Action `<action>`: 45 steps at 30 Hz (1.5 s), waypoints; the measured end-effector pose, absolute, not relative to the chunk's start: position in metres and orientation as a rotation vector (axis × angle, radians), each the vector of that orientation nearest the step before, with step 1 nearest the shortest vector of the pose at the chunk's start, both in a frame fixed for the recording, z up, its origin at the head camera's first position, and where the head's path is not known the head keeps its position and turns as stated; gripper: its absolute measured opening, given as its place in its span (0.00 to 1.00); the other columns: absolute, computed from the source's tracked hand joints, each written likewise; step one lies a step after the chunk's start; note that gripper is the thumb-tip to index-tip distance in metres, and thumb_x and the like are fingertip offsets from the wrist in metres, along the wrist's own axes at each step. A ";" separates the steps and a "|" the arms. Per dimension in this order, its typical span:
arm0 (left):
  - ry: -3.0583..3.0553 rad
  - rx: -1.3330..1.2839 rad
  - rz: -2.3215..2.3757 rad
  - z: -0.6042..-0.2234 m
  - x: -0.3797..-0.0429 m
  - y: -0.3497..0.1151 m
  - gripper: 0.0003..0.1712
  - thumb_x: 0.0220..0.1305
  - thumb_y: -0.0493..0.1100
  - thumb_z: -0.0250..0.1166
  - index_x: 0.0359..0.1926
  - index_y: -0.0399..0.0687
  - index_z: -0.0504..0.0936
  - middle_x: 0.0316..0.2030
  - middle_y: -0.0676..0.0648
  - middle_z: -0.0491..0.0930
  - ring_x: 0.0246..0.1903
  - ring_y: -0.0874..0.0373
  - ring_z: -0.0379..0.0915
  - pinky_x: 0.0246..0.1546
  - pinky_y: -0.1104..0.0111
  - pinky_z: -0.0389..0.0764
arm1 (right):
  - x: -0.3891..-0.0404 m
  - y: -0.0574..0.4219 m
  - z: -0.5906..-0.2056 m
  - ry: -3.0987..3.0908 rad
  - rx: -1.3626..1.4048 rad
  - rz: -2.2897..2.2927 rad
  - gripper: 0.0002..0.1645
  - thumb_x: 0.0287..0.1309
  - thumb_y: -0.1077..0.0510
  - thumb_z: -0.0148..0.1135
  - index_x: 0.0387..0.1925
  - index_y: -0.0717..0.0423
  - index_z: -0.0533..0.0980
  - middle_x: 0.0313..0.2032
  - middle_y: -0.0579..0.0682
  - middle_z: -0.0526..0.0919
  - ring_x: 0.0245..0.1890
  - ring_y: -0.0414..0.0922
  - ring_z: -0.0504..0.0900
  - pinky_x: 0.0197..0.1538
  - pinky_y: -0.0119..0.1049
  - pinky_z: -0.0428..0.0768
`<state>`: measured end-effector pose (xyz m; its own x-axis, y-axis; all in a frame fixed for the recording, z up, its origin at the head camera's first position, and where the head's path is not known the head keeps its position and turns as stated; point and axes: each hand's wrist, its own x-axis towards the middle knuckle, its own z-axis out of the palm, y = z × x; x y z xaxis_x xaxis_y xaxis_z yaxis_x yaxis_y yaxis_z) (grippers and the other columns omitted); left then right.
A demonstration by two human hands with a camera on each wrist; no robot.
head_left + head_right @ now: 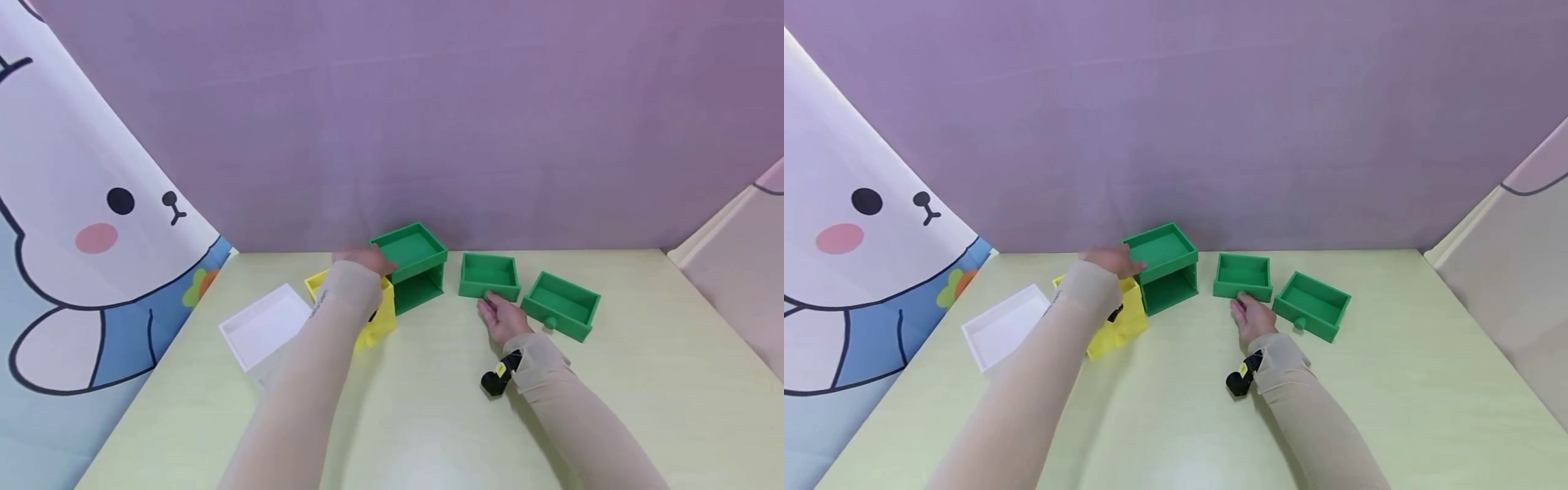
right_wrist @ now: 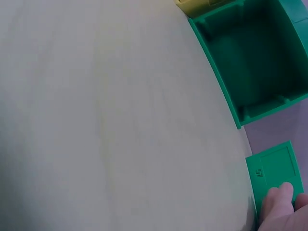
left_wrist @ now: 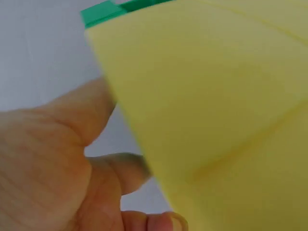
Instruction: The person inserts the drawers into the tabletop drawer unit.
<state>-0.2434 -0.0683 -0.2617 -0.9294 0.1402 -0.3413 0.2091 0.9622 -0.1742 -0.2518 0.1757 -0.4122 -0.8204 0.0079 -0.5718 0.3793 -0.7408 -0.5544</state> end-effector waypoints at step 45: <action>2.995 0.262 0.126 -0.320 -0.242 -0.077 0.45 0.61 0.76 0.46 0.74 0.62 0.56 0.15 0.49 0.73 0.22 0.53 0.64 0.50 0.51 0.67 | -0.128 0.203 -0.395 1.368 0.405 -2.469 0.09 0.66 0.68 0.42 0.38 0.57 0.70 0.32 0.47 0.78 0.36 0.35 0.82 0.49 0.22 0.73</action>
<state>-0.2422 -0.0767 -0.3195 -0.9761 0.1782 -0.1242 0.1671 0.9814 0.0944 -0.1282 0.2027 -0.3952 -0.9186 -0.1145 -0.3783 0.3814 -0.5074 -0.7727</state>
